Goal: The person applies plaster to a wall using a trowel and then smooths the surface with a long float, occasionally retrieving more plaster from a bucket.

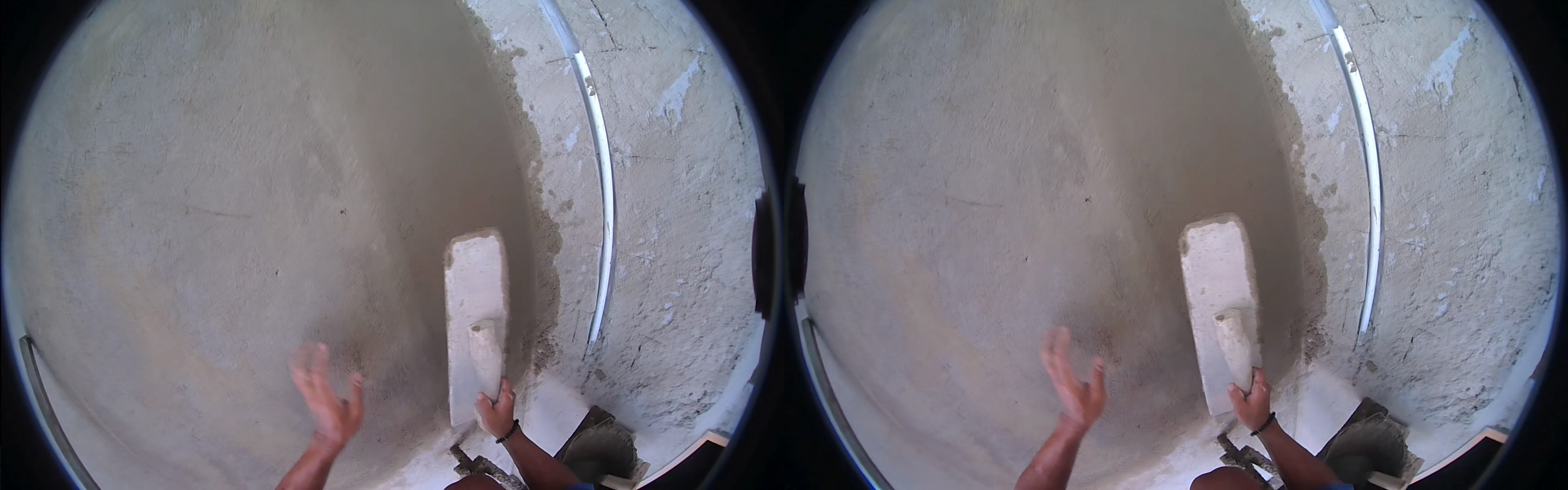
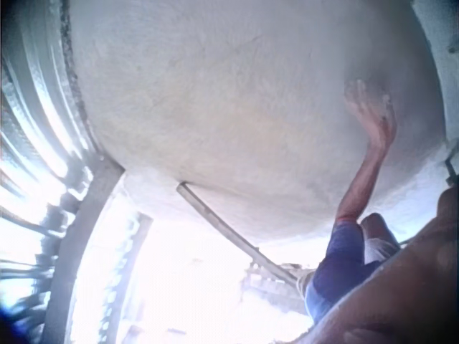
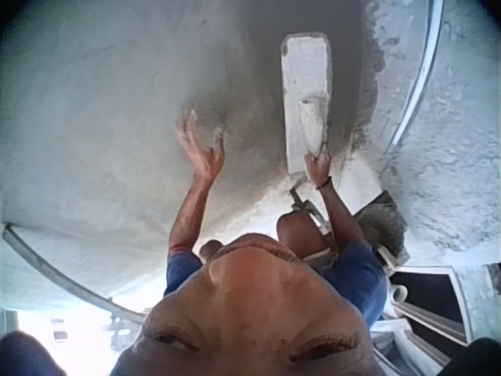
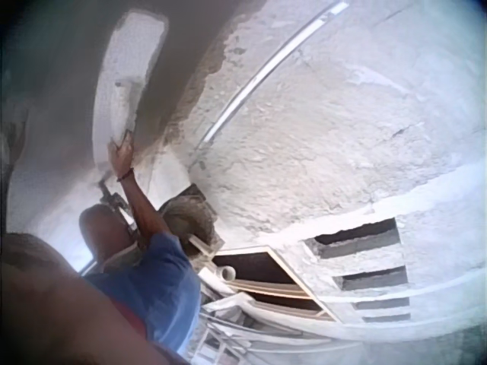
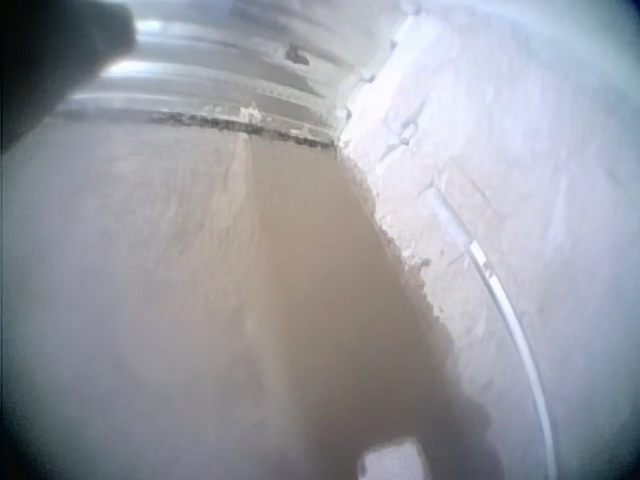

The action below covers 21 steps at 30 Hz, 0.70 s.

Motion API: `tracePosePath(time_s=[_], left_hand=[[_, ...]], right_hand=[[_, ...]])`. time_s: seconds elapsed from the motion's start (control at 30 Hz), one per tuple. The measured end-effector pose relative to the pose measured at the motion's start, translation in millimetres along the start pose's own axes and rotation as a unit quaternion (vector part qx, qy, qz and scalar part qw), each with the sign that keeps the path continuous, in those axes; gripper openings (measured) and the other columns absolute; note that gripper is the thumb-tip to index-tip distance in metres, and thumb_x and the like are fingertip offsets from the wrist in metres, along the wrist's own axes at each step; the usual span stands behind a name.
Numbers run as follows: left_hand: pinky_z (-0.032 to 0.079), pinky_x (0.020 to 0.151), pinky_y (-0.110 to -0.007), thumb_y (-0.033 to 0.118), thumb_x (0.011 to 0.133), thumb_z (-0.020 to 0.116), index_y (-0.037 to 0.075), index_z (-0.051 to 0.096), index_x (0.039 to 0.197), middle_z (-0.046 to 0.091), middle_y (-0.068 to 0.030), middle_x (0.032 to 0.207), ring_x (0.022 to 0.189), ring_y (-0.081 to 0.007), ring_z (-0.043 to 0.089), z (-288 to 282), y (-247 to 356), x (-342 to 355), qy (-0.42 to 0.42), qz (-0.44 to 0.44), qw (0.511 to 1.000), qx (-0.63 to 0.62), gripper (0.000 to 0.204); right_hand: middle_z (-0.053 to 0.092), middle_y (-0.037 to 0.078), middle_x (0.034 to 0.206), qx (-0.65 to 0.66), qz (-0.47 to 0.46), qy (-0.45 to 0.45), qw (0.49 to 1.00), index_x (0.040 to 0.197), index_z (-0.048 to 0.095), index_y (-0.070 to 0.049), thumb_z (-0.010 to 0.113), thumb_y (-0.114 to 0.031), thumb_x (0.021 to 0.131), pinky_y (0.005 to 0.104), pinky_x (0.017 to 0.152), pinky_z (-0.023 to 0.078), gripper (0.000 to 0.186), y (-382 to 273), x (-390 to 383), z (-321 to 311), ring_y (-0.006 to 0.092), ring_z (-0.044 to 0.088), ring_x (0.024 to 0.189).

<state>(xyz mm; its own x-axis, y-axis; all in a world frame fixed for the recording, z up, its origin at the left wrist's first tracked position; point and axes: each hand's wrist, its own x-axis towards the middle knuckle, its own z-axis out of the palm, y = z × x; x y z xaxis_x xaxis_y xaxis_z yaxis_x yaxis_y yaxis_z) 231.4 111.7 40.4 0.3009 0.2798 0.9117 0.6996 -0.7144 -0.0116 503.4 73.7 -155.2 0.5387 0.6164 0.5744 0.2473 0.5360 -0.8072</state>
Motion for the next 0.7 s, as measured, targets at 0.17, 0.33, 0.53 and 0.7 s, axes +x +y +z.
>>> tracePosePath(time_s=[0.17,0.33,0.53,0.7], left_hand=[[0.012,0.107,-0.065,0.050,0.091,0.049,0.013,0.019,0.148,0.009,-0.0161,0.154,0.141,-0.0409,0.002,-18,-41,34,0.060,-0.039,0.968,0.240,0.073],[0.005,0.109,-0.062,0.056,0.092,0.040,0.016,0.018,0.149,0.003,-0.0148,0.155,0.142,-0.0393,-0.001,-23,-75,31,0.066,-0.058,0.942,0.324,0.073],[-0.001,0.112,-0.058,0.067,0.090,0.019,0.016,0.011,0.150,-0.003,-0.0146,0.155,0.142,-0.0348,-0.008,-13,-91,21,0.078,-0.053,0.900,0.425,0.079],[0.005,0.112,-0.055,0.066,0.091,0.019,0.019,0.012,0.150,0.002,-0.0144,0.155,0.143,-0.0357,-0.001,-4,-96,21,0.116,-0.037,0.880,0.459,0.076]], right_hand=[[0.063,0.021,0.094,-0.036,-0.097,-0.052,0.993,0.116,0.047,0.004,0.066,-0.023,0.082,0.0393,0.076,0.050,0.047,-3,17,36,0.0334,0.063,0.084],[0.061,0.025,0.097,-0.113,-0.035,-0.103,0.988,0.116,0.047,0.004,0.065,-0.029,0.085,0.0426,0.077,0.049,0.048,10,41,72,0.0398,0.062,0.088],[0.060,0.027,0.098,-0.157,-0.031,-0.031,0.987,0.116,0.047,0.003,0.061,-0.035,0.087,0.0444,0.076,0.049,0.049,35,49,68,0.0398,0.061,0.091],[0.057,0.028,0.109,-0.201,0.049,0.020,0.978,0.121,0.044,0.005,0.059,-0.034,0.088,0.0450,0.085,0.047,0.054,80,56,27,0.0418,0.058,0.098]])
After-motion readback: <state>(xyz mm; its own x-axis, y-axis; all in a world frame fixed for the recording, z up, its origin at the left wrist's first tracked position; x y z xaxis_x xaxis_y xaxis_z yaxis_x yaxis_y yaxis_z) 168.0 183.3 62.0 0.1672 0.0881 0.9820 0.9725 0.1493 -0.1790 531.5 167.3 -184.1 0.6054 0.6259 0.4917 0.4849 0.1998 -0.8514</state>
